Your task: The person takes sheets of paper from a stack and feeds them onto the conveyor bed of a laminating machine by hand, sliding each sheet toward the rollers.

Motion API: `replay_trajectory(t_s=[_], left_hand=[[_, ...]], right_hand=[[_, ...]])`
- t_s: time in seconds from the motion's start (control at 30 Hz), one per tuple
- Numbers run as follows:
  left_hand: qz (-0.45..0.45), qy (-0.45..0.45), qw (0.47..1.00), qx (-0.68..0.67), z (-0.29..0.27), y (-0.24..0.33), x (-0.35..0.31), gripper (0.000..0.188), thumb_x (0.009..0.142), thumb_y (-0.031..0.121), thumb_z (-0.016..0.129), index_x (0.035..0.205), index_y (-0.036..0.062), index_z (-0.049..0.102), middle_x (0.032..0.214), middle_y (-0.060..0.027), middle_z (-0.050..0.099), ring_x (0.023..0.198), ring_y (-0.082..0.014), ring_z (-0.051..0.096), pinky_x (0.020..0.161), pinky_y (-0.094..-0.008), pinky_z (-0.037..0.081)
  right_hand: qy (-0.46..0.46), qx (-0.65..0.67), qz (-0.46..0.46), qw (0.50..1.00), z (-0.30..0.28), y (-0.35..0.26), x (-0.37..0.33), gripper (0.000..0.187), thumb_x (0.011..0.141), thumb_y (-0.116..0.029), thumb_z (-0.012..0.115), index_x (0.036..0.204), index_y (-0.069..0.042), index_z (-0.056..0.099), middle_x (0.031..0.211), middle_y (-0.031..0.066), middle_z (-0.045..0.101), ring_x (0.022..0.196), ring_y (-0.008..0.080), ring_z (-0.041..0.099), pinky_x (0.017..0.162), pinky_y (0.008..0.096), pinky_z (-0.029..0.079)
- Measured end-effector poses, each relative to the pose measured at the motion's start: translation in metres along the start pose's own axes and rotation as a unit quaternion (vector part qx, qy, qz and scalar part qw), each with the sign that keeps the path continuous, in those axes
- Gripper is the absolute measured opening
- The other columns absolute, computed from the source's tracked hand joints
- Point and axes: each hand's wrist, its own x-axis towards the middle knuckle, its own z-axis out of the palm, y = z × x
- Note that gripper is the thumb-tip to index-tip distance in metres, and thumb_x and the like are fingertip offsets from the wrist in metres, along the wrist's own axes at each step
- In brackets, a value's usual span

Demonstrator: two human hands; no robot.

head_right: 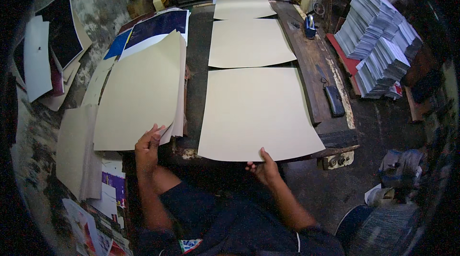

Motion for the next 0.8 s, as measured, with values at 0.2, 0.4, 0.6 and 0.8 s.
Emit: replay_trajectory(t_s=[0.2, 0.4, 0.6, 0.8], left_hand=[[-0.071, 0.053, 0.996, 0.017, 0.013, 0.015, -0.003, 0.028, 0.094, 0.029, 0.058, 0.106, 0.0063, 0.068, 0.106, -0.0103, 0.07, 0.111, -0.0291, 0.061, 0.106, -0.0463, 0.033], [-0.011, 0.066, 0.993, 0.098, 0.016, 0.02, -0.002, 0.026, 0.095, 0.03, 0.057, 0.102, 0.008, 0.069, 0.106, -0.0106, 0.069, 0.118, -0.0289, 0.057, 0.107, -0.0428, 0.031], [-0.18, 0.255, 0.863, -0.396, 0.002, 0.004, 0.008, 0.037, 0.098, 0.033, 0.053, 0.106, -0.0006, 0.067, 0.107, -0.0152, 0.067, 0.104, -0.0248, 0.061, 0.102, -0.0374, 0.039], [-0.078, 0.197, 0.963, -0.164, 0.008, 0.04, -0.012, 0.033, 0.099, 0.03, 0.051, 0.103, 0.0018, 0.068, 0.106, -0.0096, 0.068, 0.106, -0.0251, 0.06, 0.102, -0.0365, 0.038]], right_hand=[[-0.021, 0.012, -0.036, 0.999, 0.01, -0.016, 0.032, 0.059, 0.098, -0.053, 0.037, 0.12, 0.001, 0.045, 0.078, 0.0086, 0.054, 0.06, 0.0148, 0.051, 0.074, 0.0414, 0.053], [-0.029, 0.041, -0.083, 0.995, 0.014, -0.022, 0.065, 0.052, 0.1, -0.049, 0.034, 0.111, 0.0, 0.051, 0.086, 0.0121, 0.059, 0.064, 0.0166, 0.056, 0.072, 0.0435, 0.055], [0.016, 0.065, -0.142, 0.988, 0.026, -0.015, 0.061, 0.041, 0.1, -0.038, 0.042, 0.127, -0.008, 0.04, 0.107, 0.0139, 0.059, 0.082, 0.0186, 0.058, 0.079, 0.045, 0.053], [0.007, 0.043, -0.121, 0.992, 0.015, -0.016, 0.052, 0.051, 0.099, -0.037, 0.043, 0.143, -0.013, 0.033, 0.115, 0.0131, 0.058, 0.086, 0.0181, 0.058, 0.082, 0.0433, 0.052]])
